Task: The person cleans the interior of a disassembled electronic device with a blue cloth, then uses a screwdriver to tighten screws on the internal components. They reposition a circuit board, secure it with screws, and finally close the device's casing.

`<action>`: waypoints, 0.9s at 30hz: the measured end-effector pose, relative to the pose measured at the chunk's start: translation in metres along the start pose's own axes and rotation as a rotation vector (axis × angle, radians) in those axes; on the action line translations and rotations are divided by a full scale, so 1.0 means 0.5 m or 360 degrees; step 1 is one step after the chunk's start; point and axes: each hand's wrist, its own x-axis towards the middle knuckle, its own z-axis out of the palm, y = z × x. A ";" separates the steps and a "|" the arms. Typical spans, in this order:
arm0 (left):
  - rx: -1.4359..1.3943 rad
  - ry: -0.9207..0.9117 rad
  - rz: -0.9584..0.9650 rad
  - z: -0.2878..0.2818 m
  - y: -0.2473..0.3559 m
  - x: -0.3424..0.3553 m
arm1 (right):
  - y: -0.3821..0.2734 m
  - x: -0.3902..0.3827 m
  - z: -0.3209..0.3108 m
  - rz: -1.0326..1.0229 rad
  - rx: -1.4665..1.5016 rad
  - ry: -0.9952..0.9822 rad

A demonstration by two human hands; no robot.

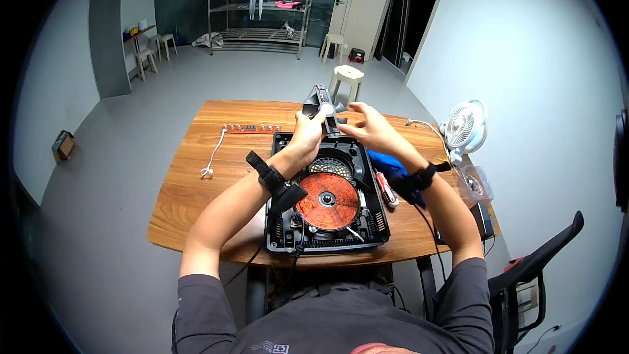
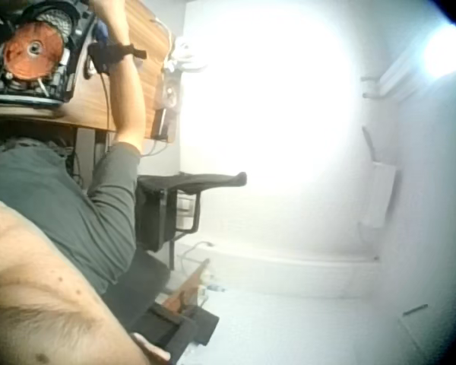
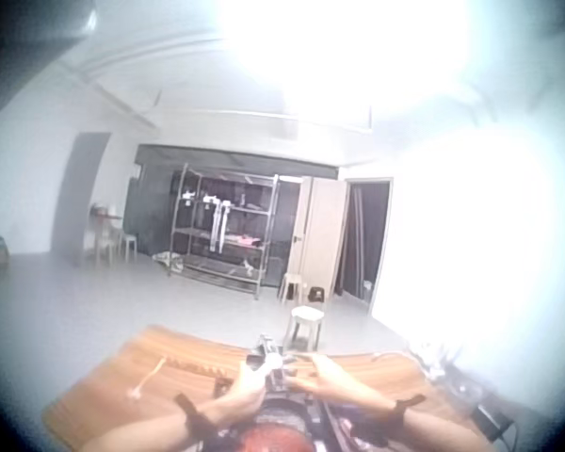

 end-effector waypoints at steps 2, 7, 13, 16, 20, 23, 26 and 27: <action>-0.0032 0.0071 -0.0025 0.002 0.000 -0.008 | -0.054 0.019 0.034 -0.0029 -0.0073 -0.0039; -0.0098 0.0044 -0.0039 -0.017 0.014 -0.004 | -0.063 0.035 0.057 -0.0035 -0.0006 0.0081; 0.0142 -0.0315 -0.0136 -0.108 0.030 0.007 | -0.027 0.048 0.043 -0.0338 0.0050 -0.0005; 0.0610 -0.0334 -0.0137 -0.133 0.057 -0.009 | -0.021 0.045 0.030 -0.0611 -0.0194 0.0050; 0.1344 -0.0192 0.0413 -0.157 0.085 -0.016 | -0.003 0.030 0.028 -0.0511 0.0095 -0.0099; 0.1710 -0.0368 0.0664 -0.155 0.095 -0.015 | 0.019 0.018 0.047 -0.0554 0.0028 -0.0155; 0.2173 -0.0521 0.1045 -0.164 0.080 -0.009 | 0.013 0.016 0.053 -0.0572 0.0136 -0.0224; 0.2112 -0.0596 0.0950 -0.169 0.078 -0.002 | 0.015 0.014 0.053 -0.0591 0.0153 -0.0209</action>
